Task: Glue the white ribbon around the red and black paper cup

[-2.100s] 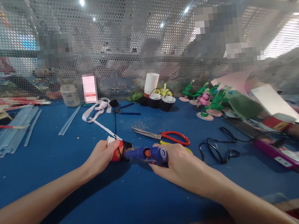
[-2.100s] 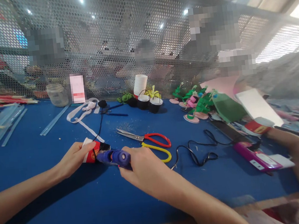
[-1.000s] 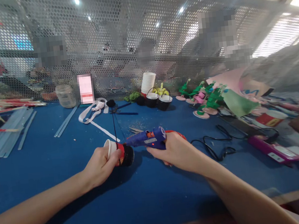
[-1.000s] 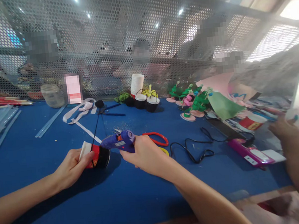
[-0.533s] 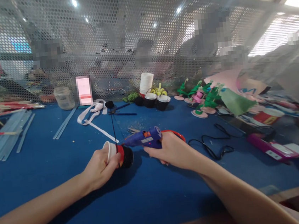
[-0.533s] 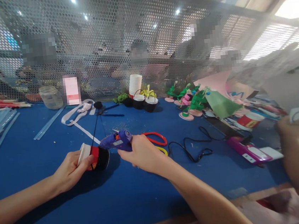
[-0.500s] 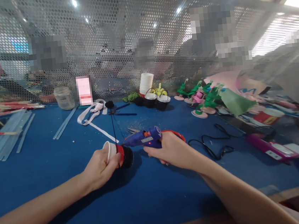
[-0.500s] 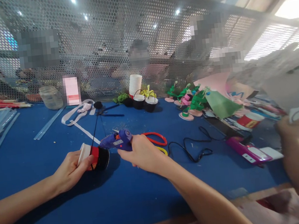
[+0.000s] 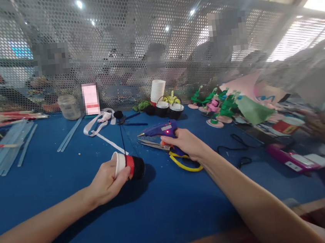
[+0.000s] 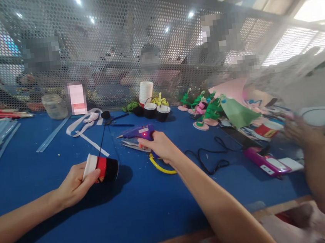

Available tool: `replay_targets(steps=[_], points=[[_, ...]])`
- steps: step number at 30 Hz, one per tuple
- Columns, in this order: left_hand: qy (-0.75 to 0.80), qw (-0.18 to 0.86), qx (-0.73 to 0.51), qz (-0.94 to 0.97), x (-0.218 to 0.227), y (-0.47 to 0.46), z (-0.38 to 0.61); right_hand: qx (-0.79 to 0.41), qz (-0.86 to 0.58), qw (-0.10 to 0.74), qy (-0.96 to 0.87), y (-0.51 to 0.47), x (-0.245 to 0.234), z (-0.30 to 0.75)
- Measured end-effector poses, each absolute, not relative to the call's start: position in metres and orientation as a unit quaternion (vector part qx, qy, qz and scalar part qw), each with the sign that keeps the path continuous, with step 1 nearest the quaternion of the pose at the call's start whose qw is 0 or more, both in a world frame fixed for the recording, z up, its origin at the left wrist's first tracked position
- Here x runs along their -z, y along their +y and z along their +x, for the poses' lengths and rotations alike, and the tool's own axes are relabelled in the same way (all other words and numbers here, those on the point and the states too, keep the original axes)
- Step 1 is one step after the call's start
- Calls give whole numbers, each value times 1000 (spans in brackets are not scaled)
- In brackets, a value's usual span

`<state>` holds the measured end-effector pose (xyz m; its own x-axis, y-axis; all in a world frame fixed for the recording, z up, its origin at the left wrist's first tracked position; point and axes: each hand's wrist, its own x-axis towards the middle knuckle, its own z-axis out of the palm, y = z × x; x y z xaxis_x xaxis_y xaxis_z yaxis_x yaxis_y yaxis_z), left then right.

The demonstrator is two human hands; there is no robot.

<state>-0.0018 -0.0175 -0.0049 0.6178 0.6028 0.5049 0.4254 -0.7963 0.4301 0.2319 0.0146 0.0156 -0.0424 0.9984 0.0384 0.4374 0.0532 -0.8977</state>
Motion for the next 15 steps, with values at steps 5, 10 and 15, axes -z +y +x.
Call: replay_targets(steps=[5, 10, 15], points=[[299, 129, -323, 889, 4, -18, -2, -322, -631, 351, -613, 38, -2, 239], [314, 140, -307, 887, 3, -19, -3, -299, -666, 328, -600, 65, 12, 246], [319, 147, -297, 888, 2, -20, -3, -253, -691, 291, -612, 80, 15, 246]])
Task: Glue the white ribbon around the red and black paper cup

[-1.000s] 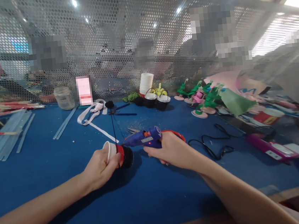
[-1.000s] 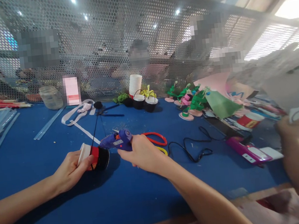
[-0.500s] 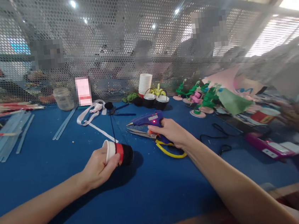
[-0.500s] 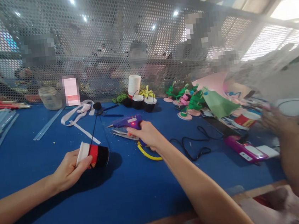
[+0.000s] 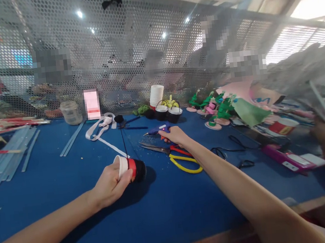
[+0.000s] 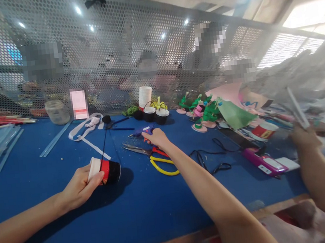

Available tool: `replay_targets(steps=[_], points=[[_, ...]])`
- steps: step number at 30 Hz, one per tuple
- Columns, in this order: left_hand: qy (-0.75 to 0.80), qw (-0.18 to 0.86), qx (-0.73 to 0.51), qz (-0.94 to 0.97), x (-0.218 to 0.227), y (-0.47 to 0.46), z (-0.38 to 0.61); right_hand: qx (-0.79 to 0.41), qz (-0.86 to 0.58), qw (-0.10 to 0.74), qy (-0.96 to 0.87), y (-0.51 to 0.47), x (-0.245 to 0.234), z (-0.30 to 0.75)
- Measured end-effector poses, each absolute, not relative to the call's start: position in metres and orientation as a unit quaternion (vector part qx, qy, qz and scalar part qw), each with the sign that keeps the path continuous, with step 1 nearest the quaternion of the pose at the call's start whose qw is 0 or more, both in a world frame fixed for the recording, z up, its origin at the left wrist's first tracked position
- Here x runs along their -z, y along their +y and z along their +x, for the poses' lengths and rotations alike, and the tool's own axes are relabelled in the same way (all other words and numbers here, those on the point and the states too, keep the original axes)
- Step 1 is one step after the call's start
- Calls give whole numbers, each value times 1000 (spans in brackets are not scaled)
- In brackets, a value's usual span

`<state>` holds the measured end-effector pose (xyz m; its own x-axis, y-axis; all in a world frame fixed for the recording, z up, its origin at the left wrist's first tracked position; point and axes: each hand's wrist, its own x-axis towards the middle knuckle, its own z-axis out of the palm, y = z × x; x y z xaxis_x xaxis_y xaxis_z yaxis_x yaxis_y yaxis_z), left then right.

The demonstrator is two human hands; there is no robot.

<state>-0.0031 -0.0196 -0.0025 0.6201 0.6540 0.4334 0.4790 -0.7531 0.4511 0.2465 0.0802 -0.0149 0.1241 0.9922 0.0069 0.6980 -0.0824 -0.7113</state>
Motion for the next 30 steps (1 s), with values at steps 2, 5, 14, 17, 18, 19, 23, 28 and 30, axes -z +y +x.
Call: replay_targets(steps=[2, 5, 14, 17, 18, 19, 23, 28, 30], points=[[323, 151, -295, 886, 3, -20, -4, -221, -707, 270, -615, 82, 12, 245], [332, 155, -291, 884, 3, -20, -4, -154, -723, 263, -620, 78, 3, 239], [336, 166, -290, 881, 3, -20, -2, -295, -474, 232, -796, 24, -22, 163], [334, 191, -283, 879, 3, -20, -2, -375, -413, 290, -778, 13, -23, 145], [338, 205, -282, 874, 3, -21, -2, -389, -416, 319, -758, 12, -23, 143], [346, 223, -282, 866, 2, -21, -1, -397, -422, 345, -738, 11, -23, 143], [446, 372, -284, 763, 0, -18, 1, -379, -420, 416, -712, 12, -25, 156], [504, 548, -302, 596, 0, -11, 3, -378, -418, 457, -688, 15, -28, 170], [502, 576, -307, 567, -1, -10, 3, -376, -416, 465, -685, 15, -29, 171]])
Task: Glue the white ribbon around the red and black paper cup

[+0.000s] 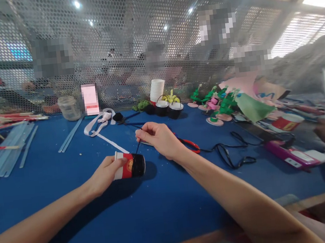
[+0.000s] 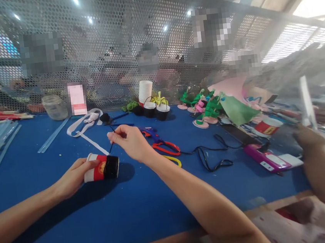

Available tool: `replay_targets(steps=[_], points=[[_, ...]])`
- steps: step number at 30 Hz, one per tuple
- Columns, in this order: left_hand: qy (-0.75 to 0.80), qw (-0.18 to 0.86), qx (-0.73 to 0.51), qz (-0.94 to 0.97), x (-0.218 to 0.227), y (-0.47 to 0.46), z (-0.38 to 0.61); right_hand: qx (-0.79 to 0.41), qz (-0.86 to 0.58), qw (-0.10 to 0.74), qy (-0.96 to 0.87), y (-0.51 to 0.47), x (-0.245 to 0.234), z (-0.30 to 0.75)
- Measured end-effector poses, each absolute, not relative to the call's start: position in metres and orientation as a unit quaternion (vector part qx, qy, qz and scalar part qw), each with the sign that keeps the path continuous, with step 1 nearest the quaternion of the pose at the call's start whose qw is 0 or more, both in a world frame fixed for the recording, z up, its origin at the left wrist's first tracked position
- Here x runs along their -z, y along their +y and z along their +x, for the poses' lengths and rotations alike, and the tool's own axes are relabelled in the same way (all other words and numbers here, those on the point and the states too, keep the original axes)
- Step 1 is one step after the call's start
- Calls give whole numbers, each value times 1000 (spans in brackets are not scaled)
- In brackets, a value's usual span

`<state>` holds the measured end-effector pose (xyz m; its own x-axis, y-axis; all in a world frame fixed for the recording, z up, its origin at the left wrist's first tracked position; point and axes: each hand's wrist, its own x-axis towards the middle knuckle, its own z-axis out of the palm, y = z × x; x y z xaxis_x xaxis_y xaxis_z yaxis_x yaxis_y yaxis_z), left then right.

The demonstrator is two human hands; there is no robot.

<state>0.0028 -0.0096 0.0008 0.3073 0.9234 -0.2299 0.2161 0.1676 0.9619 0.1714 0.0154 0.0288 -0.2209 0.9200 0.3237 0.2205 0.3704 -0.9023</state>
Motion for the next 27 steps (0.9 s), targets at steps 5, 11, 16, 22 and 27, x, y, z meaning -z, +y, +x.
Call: replay_targets(steps=[5, 11, 16, 22, 27], points=[[517, 569, -300, 565, -3, -12, 4, -347, -425, 461, -697, 17, -28, 173], [509, 554, -266, 602, -6, -18, 6, -271, -462, 429, -727, 18, -24, 173], [474, 582, -264, 605, -6, -21, 6, -237, -474, 397, -749, 20, -20, 172], [459, 572, -260, 628, -11, -26, 7, -240, -473, 382, -757, 21, -16, 170], [433, 548, -256, 669, -10, -27, 6, -249, -475, 368, -760, 18, -17, 168]])
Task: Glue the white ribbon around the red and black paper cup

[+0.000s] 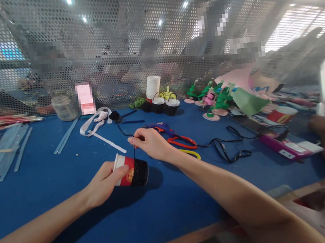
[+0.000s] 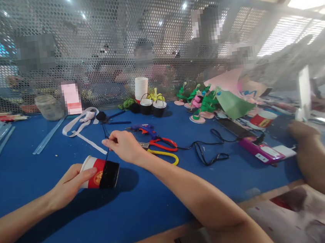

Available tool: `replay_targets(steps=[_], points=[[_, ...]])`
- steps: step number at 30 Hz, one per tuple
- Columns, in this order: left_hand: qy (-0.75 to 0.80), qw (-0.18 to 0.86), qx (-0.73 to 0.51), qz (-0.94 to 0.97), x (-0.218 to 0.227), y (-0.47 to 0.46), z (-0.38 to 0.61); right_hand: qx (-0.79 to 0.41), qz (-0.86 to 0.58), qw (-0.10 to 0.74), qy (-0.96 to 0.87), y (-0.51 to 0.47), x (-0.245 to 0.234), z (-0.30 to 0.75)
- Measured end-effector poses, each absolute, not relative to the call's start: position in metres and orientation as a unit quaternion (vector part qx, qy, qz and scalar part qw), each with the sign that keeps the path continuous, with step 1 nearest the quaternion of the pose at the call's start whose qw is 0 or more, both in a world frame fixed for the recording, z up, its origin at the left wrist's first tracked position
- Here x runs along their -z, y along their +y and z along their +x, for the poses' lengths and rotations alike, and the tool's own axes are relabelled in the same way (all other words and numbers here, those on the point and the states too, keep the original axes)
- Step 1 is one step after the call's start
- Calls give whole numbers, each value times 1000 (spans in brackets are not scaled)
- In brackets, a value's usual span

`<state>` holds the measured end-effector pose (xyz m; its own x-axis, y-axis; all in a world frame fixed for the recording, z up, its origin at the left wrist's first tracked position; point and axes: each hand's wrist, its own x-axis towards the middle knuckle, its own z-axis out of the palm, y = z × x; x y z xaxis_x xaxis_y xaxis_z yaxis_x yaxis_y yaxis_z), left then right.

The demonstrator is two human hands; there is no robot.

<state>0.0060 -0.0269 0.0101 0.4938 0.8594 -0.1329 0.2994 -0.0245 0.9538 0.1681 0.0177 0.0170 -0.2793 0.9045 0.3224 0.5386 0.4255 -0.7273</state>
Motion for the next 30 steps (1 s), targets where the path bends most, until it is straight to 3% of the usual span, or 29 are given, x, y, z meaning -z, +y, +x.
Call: replay_targets(steps=[20, 30], points=[[372, 430, -322, 757, -13, -33, 6, -325, -474, 312, -757, 10, -20, 161], [362, 463, -315, 745, -11, -32, 1, -370, -467, 289, -749, 10, -17, 161]])
